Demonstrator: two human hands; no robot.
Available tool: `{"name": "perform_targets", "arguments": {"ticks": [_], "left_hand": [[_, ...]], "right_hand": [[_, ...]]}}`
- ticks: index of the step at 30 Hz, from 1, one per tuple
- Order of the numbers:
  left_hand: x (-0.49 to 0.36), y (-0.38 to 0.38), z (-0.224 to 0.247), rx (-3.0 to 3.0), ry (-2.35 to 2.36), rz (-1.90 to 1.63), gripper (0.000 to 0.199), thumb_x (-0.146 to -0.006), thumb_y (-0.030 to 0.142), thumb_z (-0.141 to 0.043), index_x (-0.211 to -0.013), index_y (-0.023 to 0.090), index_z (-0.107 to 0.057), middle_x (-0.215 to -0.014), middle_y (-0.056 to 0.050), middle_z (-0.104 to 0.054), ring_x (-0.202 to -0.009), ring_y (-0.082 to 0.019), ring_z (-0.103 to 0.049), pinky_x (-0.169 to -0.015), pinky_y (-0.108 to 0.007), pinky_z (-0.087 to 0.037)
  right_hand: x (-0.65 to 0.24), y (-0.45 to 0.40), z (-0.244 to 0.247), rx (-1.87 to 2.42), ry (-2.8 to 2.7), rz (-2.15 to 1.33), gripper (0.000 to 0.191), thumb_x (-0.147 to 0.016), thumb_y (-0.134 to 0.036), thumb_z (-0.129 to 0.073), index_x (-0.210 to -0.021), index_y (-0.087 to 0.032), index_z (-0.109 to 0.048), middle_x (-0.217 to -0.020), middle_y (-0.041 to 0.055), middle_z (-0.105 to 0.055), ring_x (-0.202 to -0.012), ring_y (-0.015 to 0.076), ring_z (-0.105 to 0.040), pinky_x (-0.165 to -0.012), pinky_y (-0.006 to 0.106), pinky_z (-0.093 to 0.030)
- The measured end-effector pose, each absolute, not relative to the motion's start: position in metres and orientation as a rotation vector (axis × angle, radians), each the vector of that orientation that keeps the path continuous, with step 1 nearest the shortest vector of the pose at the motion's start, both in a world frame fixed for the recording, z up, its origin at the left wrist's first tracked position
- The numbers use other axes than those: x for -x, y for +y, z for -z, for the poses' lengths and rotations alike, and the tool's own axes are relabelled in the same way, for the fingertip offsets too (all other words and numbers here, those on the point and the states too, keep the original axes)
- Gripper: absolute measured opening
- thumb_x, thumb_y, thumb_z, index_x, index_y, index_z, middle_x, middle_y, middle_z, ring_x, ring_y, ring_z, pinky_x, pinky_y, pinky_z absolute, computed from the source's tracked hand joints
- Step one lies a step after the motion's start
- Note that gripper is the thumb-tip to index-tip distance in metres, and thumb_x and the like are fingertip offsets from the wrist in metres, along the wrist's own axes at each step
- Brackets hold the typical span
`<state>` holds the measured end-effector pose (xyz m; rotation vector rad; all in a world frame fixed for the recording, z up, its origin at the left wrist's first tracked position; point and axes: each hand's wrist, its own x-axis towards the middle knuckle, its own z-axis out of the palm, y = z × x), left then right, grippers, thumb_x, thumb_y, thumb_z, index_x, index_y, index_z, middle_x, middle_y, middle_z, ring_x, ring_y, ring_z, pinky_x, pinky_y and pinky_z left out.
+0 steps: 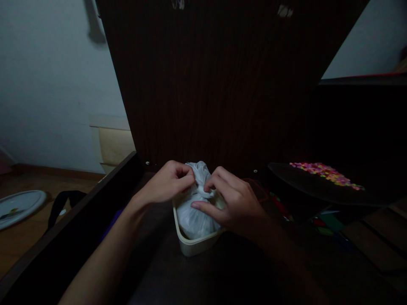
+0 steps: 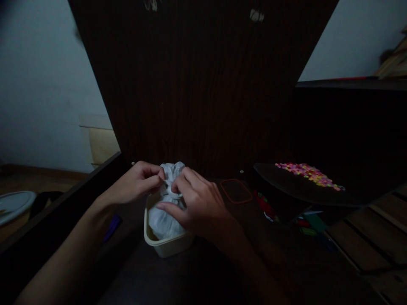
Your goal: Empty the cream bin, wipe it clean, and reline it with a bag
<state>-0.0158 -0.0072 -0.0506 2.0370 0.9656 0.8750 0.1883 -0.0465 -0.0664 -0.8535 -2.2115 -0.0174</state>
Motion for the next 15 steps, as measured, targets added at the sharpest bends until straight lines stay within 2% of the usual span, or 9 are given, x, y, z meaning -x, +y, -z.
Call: {"name": "perform_targets", "arguments": {"ticks": [3,6,9,12,15], "left_hand": [[0.011,-0.014,0.048,-2.044,0.978,-0.877,0.021,-0.074,0.025,-0.05,-0.056,0.015,-0.054,-0.052,0.005,-0.047,-0.051,-0.008,-0.04,-0.048,-0.019,-0.03],[0.01,-0.014,0.048,-2.043,0.989,-0.871,0.022,-0.075,0.026,-0.05,-0.057,0.015,-0.055,-0.052,0.004,-0.047,-0.051,-0.008,-0.04,-0.048,-0.02,-0.03],[0.013,-0.008,0.053,-2.082,1.052,-0.881,0.021,-0.074,0.027,-0.051,-0.056,0.016,-0.053,-0.052,0.005,-0.046,-0.051,-0.008,-0.039,-0.048,-0.02,-0.028],[0.016,0.001,0.059,-2.11,1.093,-0.882,0.022,-0.074,0.028,-0.052,-0.056,0.016,-0.052,-0.053,0.005,-0.044,-0.053,-0.008,-0.038,-0.049,-0.02,-0.027],[0.017,0.006,0.062,-2.064,1.064,-0.861,0.022,-0.074,0.029,-0.052,-0.058,0.015,-0.054,-0.054,0.005,-0.045,-0.053,-0.008,-0.038,-0.049,-0.02,-0.029]], "right_hand": [[-0.182,-0.048,0.072,0.931,-2.239,0.279,0.015,-0.093,-0.025,-0.066,-0.083,-0.019,-0.057,-0.084,0.0038,-0.057,-0.075,0.0178,-0.053,-0.059,0.031,-0.035],[-0.184,-0.045,0.072,0.978,-2.297,0.306,0.013,-0.096,-0.021,-0.061,-0.084,-0.019,-0.056,-0.084,0.0041,-0.057,-0.074,0.0178,-0.051,-0.057,0.032,-0.033],[-0.193,-0.04,0.067,0.881,-2.365,0.16,0.017,-0.097,-0.019,-0.058,-0.081,-0.02,-0.052,-0.083,0.0027,-0.055,-0.073,0.0167,-0.05,-0.06,0.031,-0.034],[-0.203,-0.035,0.061,0.718,-2.382,-0.131,0.019,-0.096,-0.014,-0.055,-0.079,-0.02,-0.05,-0.083,0.0006,-0.052,-0.075,0.0149,-0.05,-0.064,0.028,-0.037],[-0.207,-0.032,0.06,0.749,-2.313,-0.271,0.017,-0.095,-0.017,-0.059,-0.08,-0.02,-0.052,-0.085,-0.0002,-0.053,-0.076,0.0136,-0.052,-0.067,0.026,-0.039]]}}
